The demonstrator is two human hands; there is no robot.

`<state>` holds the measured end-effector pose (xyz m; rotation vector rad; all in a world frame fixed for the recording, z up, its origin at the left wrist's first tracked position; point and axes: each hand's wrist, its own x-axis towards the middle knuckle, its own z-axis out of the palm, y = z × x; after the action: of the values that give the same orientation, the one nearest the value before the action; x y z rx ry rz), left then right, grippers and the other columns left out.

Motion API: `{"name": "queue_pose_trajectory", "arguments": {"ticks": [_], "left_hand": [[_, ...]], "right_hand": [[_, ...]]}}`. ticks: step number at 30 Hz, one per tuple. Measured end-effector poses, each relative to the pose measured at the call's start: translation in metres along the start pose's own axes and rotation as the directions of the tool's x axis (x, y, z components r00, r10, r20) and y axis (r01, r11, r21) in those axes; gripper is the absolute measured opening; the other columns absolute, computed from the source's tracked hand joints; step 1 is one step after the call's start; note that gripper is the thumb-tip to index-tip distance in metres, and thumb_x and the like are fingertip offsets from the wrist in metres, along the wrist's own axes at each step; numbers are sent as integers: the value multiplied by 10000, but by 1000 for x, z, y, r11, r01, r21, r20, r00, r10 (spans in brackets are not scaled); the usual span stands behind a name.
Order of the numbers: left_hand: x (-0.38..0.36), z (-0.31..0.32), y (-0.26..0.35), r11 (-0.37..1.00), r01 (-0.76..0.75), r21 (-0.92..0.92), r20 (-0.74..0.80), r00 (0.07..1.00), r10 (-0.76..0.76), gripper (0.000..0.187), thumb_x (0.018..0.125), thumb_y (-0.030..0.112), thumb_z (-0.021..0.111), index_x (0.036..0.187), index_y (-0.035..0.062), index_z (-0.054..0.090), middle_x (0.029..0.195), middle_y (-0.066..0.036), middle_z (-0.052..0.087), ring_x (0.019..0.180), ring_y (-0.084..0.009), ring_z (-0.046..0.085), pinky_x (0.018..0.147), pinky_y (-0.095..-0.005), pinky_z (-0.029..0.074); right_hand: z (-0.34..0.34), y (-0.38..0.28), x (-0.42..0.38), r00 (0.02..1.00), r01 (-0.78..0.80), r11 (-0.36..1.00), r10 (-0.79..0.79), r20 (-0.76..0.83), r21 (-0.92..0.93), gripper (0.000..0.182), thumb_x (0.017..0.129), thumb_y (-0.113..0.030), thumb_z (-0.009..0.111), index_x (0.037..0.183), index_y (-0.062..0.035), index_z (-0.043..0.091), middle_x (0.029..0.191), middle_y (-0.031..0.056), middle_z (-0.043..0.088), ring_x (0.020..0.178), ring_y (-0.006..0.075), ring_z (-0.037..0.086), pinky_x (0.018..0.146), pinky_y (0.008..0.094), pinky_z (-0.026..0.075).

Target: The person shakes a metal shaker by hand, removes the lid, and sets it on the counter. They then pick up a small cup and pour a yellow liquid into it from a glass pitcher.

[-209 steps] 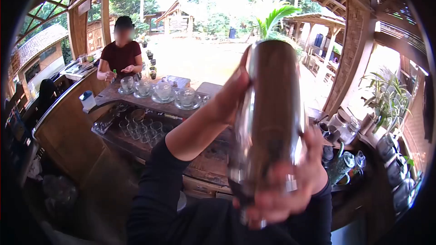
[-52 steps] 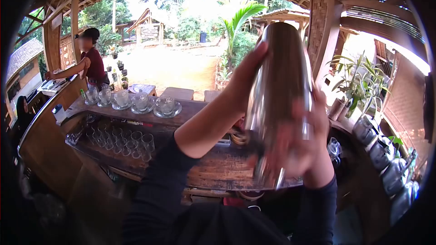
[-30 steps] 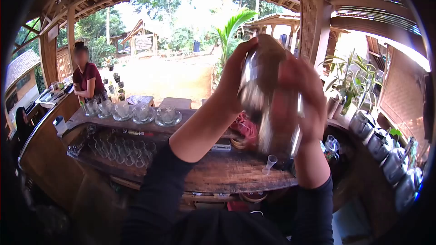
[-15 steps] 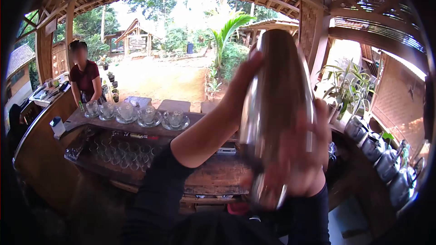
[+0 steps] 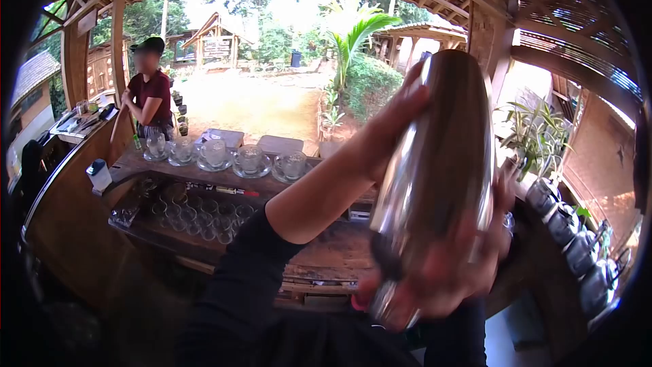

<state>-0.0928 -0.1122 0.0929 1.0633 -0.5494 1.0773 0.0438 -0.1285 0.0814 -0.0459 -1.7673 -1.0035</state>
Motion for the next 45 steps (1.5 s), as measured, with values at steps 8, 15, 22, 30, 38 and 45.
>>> {"name": "queue_pose_trajectory", "arguments": {"ticks": [8,15,22,30,38,45], "left_hand": [[-30,-65,39,988,58,140,-534,845,26,440,930,426,422,1119,60,577,990,-136,649,956,-250,633,841,-401,525],[-132,-9,66,769,-50,637,-380,848,370,527,931,333,491,1359,66,338,1244,-150,524,1057,-242,583,913,-378,485],[-215,-73,147,935,-60,351,-421,882,214,382,945,352,395,1208,90,487,1133,-111,577,1020,-238,594,892,-405,502],[-277,70,134,853,-174,491,-341,863,372,918,817,509,620,1404,-50,190,1374,-266,348,1155,-404,485,823,-480,517],[-370,7,204,448,104,888,-445,439,780,420,928,396,439,1128,43,548,1034,-122,623,873,-226,639,760,-368,546],[-344,113,157,830,-463,312,-142,841,523,986,847,485,600,1452,22,-26,1379,-364,266,1193,-499,428,906,-614,432]], "right_hand": [[88,-34,16,806,-490,732,587,-73,473,440,607,-156,762,998,-12,620,1109,167,588,999,309,603,820,370,497],[71,-143,32,828,360,870,-132,-545,337,508,712,-254,738,1124,-20,556,1066,164,600,993,260,595,805,356,506],[175,-163,43,888,-260,653,452,-90,711,428,593,-226,752,977,-63,656,995,154,621,971,272,590,763,307,477],[135,-256,82,611,497,711,120,-782,498,202,694,-158,697,881,-228,665,866,-58,631,824,50,614,801,328,479],[232,-322,95,815,-232,149,569,109,961,381,594,-243,746,946,-126,656,1003,142,618,960,316,587,753,371,473],[149,-321,108,644,565,356,374,-668,744,322,640,-164,734,952,-178,657,1016,-2,629,981,237,603,843,372,443]]}}
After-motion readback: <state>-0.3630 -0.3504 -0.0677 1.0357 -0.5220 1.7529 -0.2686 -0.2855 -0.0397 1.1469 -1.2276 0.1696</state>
